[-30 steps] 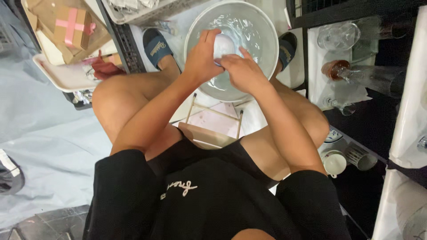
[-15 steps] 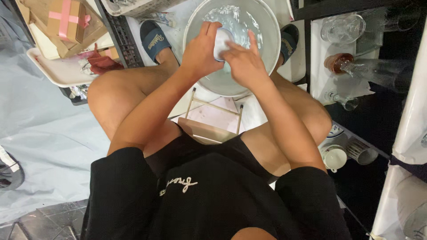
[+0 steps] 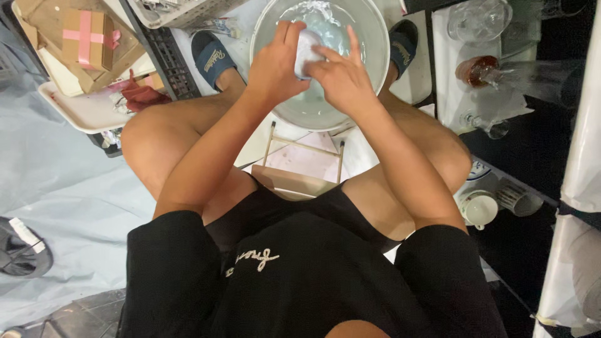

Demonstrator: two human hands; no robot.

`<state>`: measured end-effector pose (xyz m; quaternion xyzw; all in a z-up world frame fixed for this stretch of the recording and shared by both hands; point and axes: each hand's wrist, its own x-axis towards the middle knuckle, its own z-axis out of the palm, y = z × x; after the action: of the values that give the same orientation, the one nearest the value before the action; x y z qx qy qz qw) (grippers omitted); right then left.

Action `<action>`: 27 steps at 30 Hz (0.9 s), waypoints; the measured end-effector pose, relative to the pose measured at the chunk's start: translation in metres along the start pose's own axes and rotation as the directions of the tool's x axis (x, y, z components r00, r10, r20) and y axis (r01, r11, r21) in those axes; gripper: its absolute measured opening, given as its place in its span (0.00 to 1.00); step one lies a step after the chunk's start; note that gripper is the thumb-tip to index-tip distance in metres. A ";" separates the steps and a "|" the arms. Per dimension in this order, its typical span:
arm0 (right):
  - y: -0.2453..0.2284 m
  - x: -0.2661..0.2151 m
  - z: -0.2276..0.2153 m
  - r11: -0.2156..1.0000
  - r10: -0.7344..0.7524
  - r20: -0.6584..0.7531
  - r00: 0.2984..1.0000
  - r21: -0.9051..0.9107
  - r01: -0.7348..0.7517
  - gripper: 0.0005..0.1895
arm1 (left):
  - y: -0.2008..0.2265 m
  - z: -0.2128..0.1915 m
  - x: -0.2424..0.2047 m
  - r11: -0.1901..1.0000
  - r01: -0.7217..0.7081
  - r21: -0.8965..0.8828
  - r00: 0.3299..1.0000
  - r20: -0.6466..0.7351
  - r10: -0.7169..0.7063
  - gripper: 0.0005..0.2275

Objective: The person sits on the floor and washes a small bowl in a bucket of water. They also handle and fold newspaper sheets before returning to scrub the bowl with their hands.

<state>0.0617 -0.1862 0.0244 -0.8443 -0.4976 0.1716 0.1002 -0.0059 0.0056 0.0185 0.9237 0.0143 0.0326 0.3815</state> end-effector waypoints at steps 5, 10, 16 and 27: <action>-0.002 0.002 0.012 0.991 -0.119 -0.315 0.942 -0.093 0.094 0.22 | 0.004 0.000 0.001 0.999 -0.037 -0.027 0.999 -0.016 0.036 0.40; 0.002 -0.001 0.007 0.987 -0.118 -0.190 0.975 0.089 0.137 0.32 | 0.004 -0.001 0.000 1.000 -0.025 0.002 1.000 0.003 0.025 0.40; 0.001 0.000 -0.009 0.996 -0.047 -0.060 0.997 0.077 0.052 0.23 | 0.002 -0.005 0.005 0.998 -0.052 0.039 0.999 -0.011 0.053 0.42; 0.002 -0.001 -0.005 0.954 -0.157 -0.225 0.962 0.216 0.206 0.31 | 0.003 -0.006 0.006 0.995 -0.093 -0.039 0.995 -0.024 0.092 0.38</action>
<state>0.0653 -0.1881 0.0287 -0.7898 -0.5362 0.1320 0.2668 -0.0002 0.0082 0.0257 0.9152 -0.0250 0.0606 0.3977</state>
